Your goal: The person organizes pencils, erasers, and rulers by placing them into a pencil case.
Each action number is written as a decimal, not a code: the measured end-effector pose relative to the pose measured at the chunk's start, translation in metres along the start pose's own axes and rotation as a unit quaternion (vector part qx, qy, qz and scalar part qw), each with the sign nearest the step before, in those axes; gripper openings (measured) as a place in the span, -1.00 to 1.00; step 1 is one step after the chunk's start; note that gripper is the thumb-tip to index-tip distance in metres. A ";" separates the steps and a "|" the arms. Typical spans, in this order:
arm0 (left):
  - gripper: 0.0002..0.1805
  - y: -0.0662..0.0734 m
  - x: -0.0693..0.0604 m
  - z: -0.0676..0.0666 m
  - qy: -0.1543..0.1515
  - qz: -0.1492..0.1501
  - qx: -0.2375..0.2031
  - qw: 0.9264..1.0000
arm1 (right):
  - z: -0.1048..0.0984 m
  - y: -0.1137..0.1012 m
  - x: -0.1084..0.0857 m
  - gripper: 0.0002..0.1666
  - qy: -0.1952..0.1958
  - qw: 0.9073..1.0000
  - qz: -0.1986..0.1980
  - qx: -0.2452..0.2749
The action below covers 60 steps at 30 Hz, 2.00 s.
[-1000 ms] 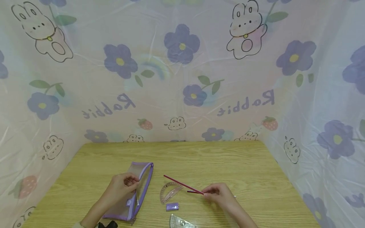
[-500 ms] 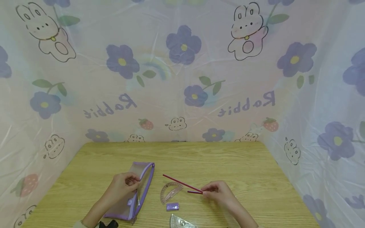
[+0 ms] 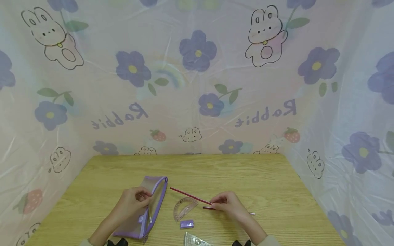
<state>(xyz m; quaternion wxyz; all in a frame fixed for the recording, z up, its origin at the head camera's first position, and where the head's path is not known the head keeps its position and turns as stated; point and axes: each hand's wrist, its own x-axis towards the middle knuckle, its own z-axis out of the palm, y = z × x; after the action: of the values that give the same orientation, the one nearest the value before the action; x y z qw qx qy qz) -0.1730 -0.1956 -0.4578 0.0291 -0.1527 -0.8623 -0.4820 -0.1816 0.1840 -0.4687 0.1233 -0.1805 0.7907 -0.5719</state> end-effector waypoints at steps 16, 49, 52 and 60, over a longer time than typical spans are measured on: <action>-0.96 0.002 -0.001 -0.001 0.006 -0.010 0.003 1.000 | 0.018 -0.006 0.019 -0.79 -0.013 0.999 -0.025 0.019; -0.96 0.004 -0.001 -0.005 0.007 0.001 -0.005 1.000 | 0.046 -0.017 0.051 -0.86 0.008 1.000 -0.028 -0.005; -0.95 0.004 -0.002 -0.005 0.009 -0.004 0.001 1.000 | 0.047 -0.017 0.053 -0.87 0.012 1.000 -0.019 -0.006; -0.96 0.003 -0.002 -0.005 0.011 0.016 0.005 1.000 | 0.050 -0.015 0.055 -0.86 0.022 1.000 0.004 0.002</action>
<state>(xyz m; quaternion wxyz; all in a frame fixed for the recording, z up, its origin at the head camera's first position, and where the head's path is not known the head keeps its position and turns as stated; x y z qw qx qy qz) -0.1704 -0.1990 -0.4528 0.0466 -0.1614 -0.8617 -0.4788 -0.2095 0.1132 -0.4691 0.1085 -0.1649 0.7926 -0.5769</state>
